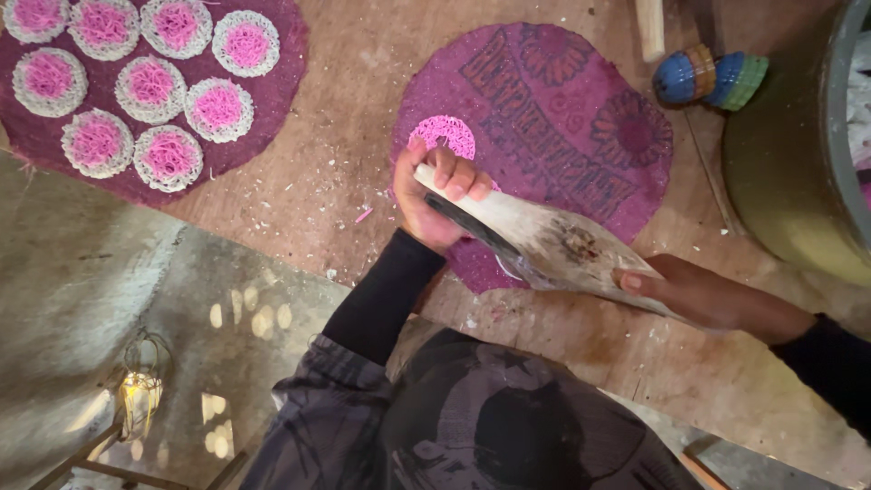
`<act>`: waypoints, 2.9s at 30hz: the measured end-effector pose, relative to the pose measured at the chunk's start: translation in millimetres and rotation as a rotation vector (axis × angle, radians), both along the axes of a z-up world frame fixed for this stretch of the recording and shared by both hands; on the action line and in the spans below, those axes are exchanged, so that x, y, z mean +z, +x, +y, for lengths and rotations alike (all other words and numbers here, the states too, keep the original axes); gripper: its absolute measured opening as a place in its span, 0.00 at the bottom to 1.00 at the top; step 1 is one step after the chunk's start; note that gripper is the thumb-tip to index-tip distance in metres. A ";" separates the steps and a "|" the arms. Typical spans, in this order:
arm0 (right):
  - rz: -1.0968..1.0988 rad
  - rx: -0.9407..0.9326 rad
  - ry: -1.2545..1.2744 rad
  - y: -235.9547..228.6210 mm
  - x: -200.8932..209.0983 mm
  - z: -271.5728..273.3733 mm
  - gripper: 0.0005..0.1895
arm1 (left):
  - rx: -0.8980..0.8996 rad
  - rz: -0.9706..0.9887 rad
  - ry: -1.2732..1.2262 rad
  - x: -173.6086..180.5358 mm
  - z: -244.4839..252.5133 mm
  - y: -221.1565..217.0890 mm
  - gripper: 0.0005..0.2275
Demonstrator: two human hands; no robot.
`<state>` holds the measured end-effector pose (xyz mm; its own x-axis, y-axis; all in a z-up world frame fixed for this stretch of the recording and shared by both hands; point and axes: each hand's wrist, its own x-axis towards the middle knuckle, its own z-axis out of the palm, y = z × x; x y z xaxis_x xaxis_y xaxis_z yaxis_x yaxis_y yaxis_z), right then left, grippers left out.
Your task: The person applies white and pink paste onto purple dough circles using a wooden tool and a plastic cylinder, then arranges the circles on a larger purple dough sheet.
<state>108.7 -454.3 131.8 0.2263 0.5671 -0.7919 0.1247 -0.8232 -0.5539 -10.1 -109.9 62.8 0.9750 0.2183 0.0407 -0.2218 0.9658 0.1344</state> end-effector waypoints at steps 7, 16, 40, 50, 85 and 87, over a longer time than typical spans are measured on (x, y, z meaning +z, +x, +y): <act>-0.112 -0.006 -0.204 7.2 31.6 -0.9 0.42 | 0.001 0.025 -0.106 -8.9 -23.0 17.9 0.22; -0.323 -0.046 -0.238 -0.9 49.4 27.3 0.42 | 0.025 -0.074 -0.054 -2.9 -11.2 40.0 0.21; -0.538 0.009 -0.139 -9.1 36.4 10.7 0.36 | -0.002 -0.031 -0.020 -6.6 -15.0 50.6 0.25; -0.286 -0.322 0.195 -5.8 5.9 -42.7 0.32 | -0.250 -0.339 0.954 48.9 -3.8 33.4 0.52; -0.722 0.042 0.584 -61.9 -78.7 68.6 0.43 | 0.085 0.158 1.591 9.9 -34.2 -10.6 0.26; -0.835 -0.015 0.666 -57.7 -82.6 61.3 0.47 | 0.071 0.175 1.582 8.8 -31.2 -11.1 0.26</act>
